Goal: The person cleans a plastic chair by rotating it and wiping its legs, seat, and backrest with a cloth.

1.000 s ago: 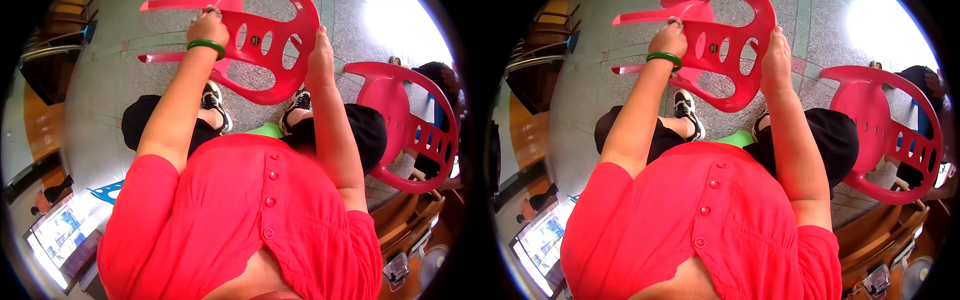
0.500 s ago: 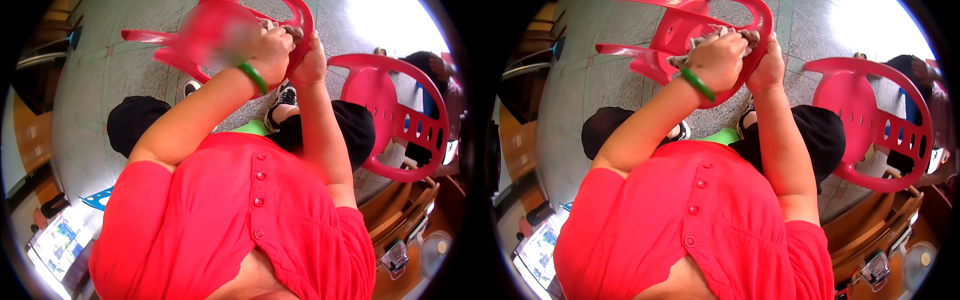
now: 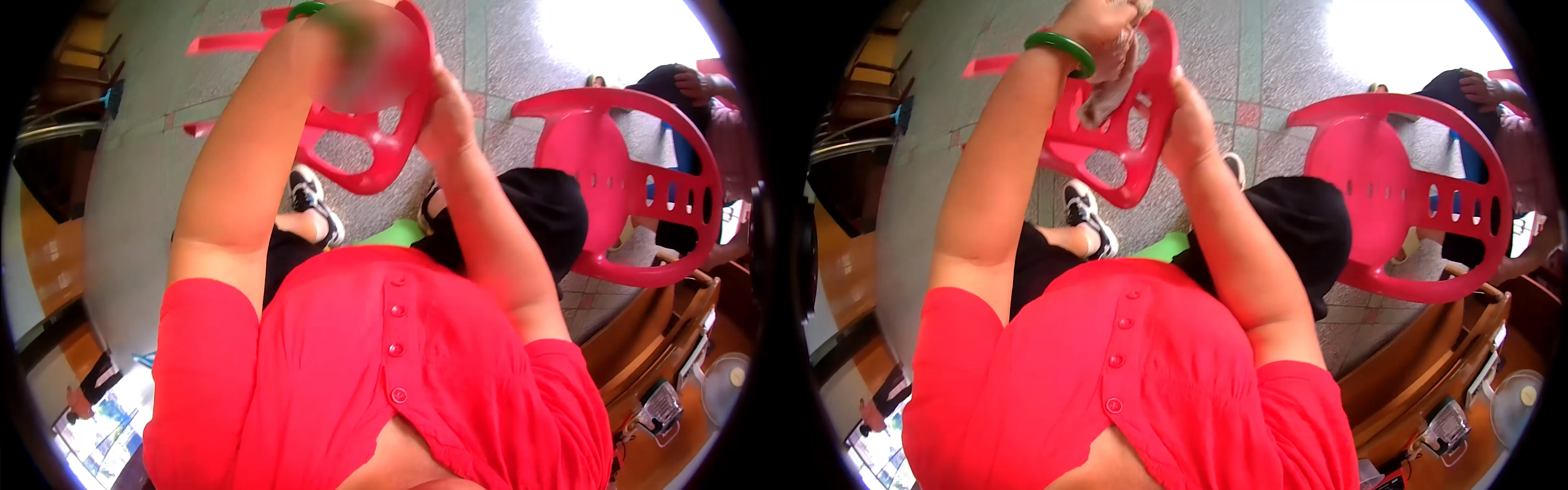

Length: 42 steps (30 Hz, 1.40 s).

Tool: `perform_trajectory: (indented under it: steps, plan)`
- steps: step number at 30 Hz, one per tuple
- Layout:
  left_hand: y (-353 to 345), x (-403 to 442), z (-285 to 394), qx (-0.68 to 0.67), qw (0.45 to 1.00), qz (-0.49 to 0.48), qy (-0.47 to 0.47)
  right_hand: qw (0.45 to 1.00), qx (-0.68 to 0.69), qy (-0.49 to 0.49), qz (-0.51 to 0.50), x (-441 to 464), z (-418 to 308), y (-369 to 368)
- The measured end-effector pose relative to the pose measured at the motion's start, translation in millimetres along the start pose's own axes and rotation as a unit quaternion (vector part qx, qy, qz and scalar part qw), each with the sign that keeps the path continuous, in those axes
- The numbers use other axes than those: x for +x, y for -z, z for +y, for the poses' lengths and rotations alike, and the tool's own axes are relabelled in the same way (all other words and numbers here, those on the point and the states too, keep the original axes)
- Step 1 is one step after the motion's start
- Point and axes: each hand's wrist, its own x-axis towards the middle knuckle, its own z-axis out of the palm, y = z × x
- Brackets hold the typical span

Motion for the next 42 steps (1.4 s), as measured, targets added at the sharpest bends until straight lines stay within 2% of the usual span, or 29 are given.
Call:
perform_trajectory:
  steps: [2,4,5,6,7,8,10,11,12,14,16,17,20,24,32,34,37,38,39,41,42]
  plan:
    - [-7,13,1,0.262,0.963,-0.071,0.003,0.999,-0.025,-0.019,0.012,-5,3,-7]
    - [-8,18,18,0.428,0.883,-0.189,0.010,0.999,-0.030,-0.011,0.004,-7,6,-6]
    - [-25,20,-7,0.329,0.942,-0.017,0.067,0.998,-0.043,0.002,0.044,-3,13,4]
    - [-27,14,3,0.356,0.933,-0.044,0.025,0.998,-0.039,0.003,0.042,-2,12,5]
    - [-32,10,2,0.326,0.944,-0.032,0.030,0.998,-0.002,-0.034,0.050,-4,9,5]
    - [-37,12,-14,0.340,0.939,-0.040,-0.038,0.999,-0.001,-0.013,0.039,-3,14,10]
    - [-39,-11,29,0.380,0.920,-0.095,-0.013,1.000,0.017,-0.022,-0.014,-2,16,13]
    - [-41,-16,13,0.390,0.908,-0.060,-0.140,0.999,-0.002,-0.031,-0.030,-2,17,15]
    - [-42,-17,37,0.520,0.839,-0.112,-0.117,0.998,-0.015,-0.044,-0.047,-3,17,12]
    - [-37,-21,25,0.514,0.823,-0.102,-0.221,0.998,-0.025,-0.058,-0.024,-6,26,9]
    - [-29,-33,17,0.405,0.878,-0.125,-0.223,0.998,-0.020,-0.051,-0.016,-15,29,2]
    - [-21,-41,26,0.393,0.879,-0.140,-0.232,0.997,-0.019,-0.066,-0.039,-17,31,2]
    - [-6,-50,30,0.386,0.871,-0.192,-0.235,0.995,-0.010,-0.093,-0.043,-25,33,-9]
    - [2,-54,30,0.367,0.886,-0.197,-0.202,0.995,-0.006,-0.090,-0.037,-18,41,-9]
    - [-10,-57,29,0.340,0.903,-0.186,-0.183,0.993,-0.031,-0.096,0.060,-14,34,-7]
    - [-11,-58,19,0.321,0.900,-0.188,-0.229,0.993,-0.038,-0.084,0.070,-14,33,-3]
    - [-12,-77,52,0.373,0.881,-0.210,-0.199,0.992,-0.037,-0.073,0.101,-12,30,0]
    - [-17,-83,40,0.376,0.873,-0.177,-0.256,0.994,-0.004,-0.034,0.106,-7,30,4]
    - [-19,-91,45,0.379,0.873,-0.188,-0.241,0.993,0.029,0.005,0.111,-4,28,4]
    - [-27,-111,44,0.367,0.881,-0.175,-0.242,0.984,0.122,-0.008,0.130,-4,19,7]
    - [-30,-120,50,0.360,0.893,-0.188,-0.193,0.976,0.150,-0.021,0.159,-4,16,5]
